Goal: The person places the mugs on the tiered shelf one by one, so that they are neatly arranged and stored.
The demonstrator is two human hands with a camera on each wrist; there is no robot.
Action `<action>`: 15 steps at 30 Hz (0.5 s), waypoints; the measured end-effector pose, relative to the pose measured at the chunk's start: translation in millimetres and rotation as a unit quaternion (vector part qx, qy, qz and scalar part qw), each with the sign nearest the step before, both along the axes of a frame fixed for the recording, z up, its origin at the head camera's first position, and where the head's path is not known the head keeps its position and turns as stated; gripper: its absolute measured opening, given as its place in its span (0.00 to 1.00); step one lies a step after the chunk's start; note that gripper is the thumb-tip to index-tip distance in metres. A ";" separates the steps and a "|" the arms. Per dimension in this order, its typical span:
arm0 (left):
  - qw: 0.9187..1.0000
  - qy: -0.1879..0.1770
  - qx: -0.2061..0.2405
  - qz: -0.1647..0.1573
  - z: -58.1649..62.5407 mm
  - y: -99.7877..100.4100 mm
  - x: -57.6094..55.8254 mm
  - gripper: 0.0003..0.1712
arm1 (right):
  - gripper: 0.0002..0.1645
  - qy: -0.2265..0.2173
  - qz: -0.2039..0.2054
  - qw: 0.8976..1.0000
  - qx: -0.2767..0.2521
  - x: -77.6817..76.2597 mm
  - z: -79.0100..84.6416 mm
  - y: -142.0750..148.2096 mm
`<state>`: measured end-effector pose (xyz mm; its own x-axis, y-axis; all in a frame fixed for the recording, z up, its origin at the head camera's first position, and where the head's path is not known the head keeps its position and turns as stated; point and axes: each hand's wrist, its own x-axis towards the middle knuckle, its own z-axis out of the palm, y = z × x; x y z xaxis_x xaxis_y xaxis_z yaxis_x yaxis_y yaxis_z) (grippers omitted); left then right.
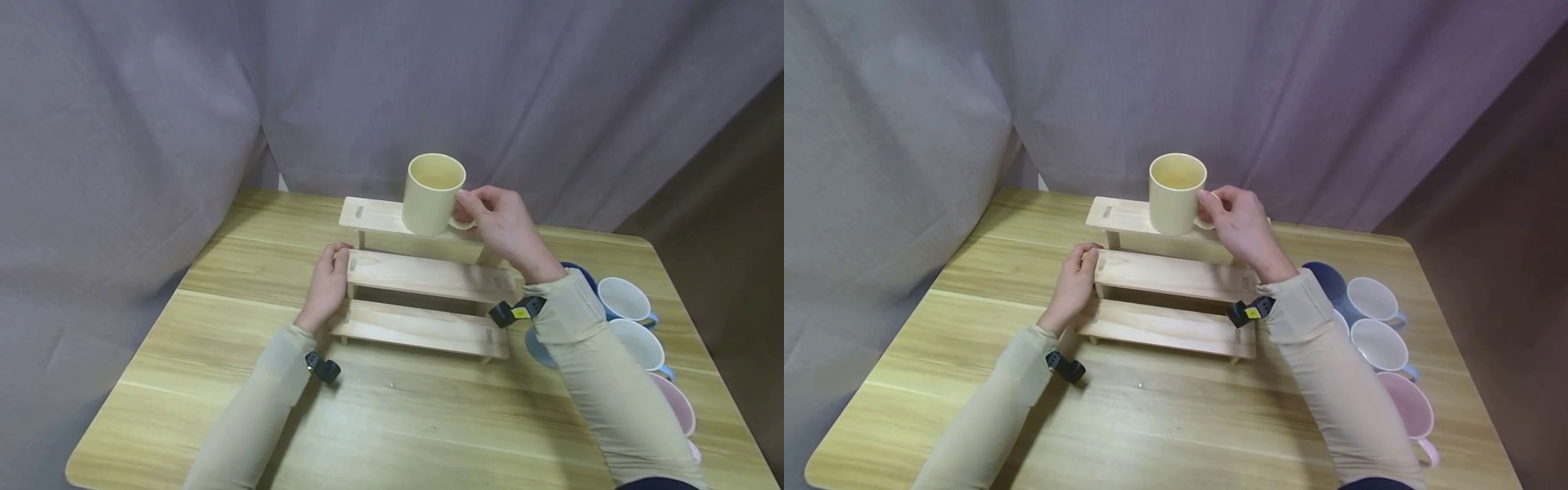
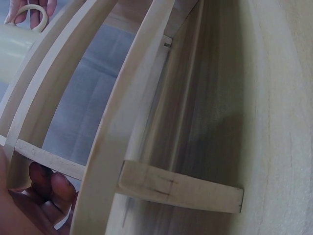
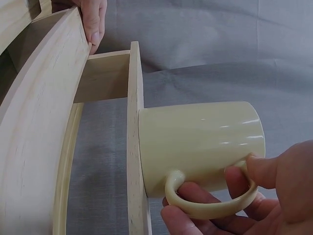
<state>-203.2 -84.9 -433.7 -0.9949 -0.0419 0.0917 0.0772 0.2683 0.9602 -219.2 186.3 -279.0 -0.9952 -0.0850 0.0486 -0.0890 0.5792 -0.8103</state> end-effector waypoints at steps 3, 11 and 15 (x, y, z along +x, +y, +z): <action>1.000 0.002 0.003 -0.003 0.3 -0.7 0.4 0.21 | 0.33 0.002 0.001 1.000 0.000 0.1 0.6 -0.4; 1.000 0.000 0.006 -0.001 0.4 -2.1 -0.6 0.20 | 0.31 0.011 0.009 1.000 -0.006 -1.2 1.3 -3.2; 1.000 0.001 0.002 0.006 -0.7 -2.1 -1.8 0.20 | 0.29 0.015 0.017 1.000 -0.014 -2.7 0.3 -6.4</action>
